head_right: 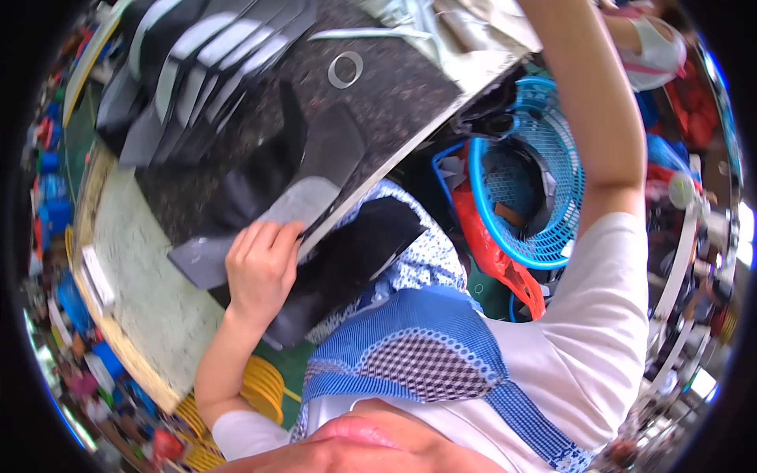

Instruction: The recorder is applying white reinforcement or adhesive strips to black shoe upper components at a manufacturing workbench.

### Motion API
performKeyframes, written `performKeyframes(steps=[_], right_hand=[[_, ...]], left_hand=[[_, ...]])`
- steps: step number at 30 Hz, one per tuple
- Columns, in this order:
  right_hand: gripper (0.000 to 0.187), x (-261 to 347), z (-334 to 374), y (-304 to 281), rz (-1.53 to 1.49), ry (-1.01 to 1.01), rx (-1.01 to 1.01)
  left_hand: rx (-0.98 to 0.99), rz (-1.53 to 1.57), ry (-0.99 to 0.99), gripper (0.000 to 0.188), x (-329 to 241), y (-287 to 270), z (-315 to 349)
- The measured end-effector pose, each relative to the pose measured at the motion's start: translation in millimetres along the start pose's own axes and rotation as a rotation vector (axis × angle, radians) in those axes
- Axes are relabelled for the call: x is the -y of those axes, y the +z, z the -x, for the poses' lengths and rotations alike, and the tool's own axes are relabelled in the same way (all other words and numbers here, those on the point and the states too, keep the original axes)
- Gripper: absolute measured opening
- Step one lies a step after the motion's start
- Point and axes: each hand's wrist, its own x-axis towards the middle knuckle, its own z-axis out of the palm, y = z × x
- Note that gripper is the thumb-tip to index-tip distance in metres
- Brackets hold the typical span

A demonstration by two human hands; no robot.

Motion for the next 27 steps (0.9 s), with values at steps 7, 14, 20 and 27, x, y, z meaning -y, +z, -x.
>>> performKeyframes(steps=[7, 14, 20, 27], right_hand=[[0.031, -17, 87, 29, 0.185, 0.360, 0.200], [0.032, -37, 86, 168, 0.301, 0.469, 0.580], [0.019, -118, 113, 222, 0.451, 0.606, 0.781], [0.017, -141, 111, 248, 0.601, 0.643, 0.789]], left_hand=[[-0.159, -0.339, 0.061, 0.031, 5, -21, 68], [-0.107, -0.286, -0.144, 0.039, -3, -4, 104], [-0.172, -0.093, -0.261, 0.061, -20, 18, 115], [-0.322, -0.040, -0.259, 0.057, -14, 39, 128]])
